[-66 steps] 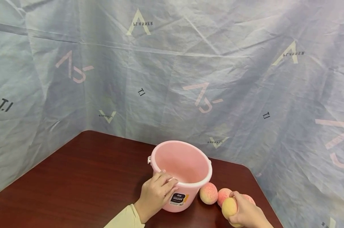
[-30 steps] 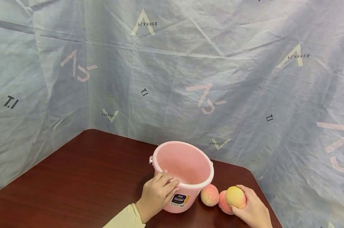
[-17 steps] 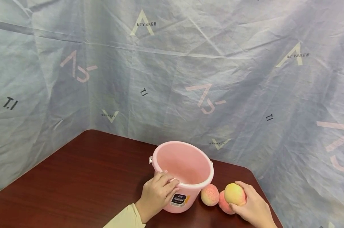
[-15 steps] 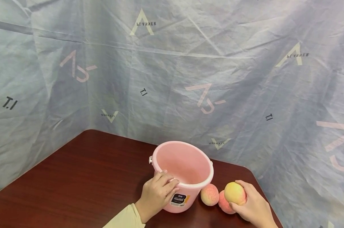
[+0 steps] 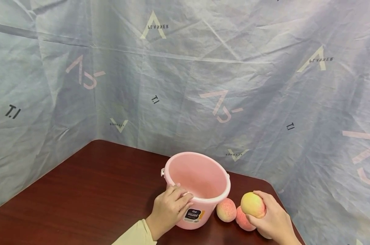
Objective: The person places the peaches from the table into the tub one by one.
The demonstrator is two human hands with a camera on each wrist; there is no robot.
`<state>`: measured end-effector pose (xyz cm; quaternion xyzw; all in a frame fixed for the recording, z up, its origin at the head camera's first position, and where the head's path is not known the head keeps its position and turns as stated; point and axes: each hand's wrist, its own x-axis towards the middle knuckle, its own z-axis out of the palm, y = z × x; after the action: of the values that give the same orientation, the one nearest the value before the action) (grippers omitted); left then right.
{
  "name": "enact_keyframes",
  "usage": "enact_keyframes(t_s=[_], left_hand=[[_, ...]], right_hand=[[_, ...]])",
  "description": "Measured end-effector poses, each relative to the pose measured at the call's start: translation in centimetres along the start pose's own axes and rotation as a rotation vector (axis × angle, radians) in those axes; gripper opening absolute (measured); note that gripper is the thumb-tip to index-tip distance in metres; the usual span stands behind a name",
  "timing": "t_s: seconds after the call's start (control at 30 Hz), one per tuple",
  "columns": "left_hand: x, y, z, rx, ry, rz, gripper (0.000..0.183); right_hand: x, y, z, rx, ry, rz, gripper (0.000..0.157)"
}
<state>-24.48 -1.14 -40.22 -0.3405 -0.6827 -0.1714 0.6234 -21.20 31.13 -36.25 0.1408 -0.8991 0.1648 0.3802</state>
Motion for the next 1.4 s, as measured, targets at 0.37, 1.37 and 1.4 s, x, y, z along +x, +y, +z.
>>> enact_keyframes(t_s=[0.37,1.37,1.4], left_hand=[[-0.4,-0.2,-0.7,0.065,-0.062,0.139,0.033],[-0.2,-0.2,-0.3,-0.003,-0.07,0.142,0.031],[-0.2,-0.1,-0.3,-0.006,-0.072,0.139,0.031]], right_hand=[[0.2,0.1,-0.1,0.009,-0.007,0.009,0.071],[1.5,-0.8,1.0,0.04,0.006,-0.024,0.07],[1.6,-0.9,1.0,0.042,0.009,-0.027,0.07]])
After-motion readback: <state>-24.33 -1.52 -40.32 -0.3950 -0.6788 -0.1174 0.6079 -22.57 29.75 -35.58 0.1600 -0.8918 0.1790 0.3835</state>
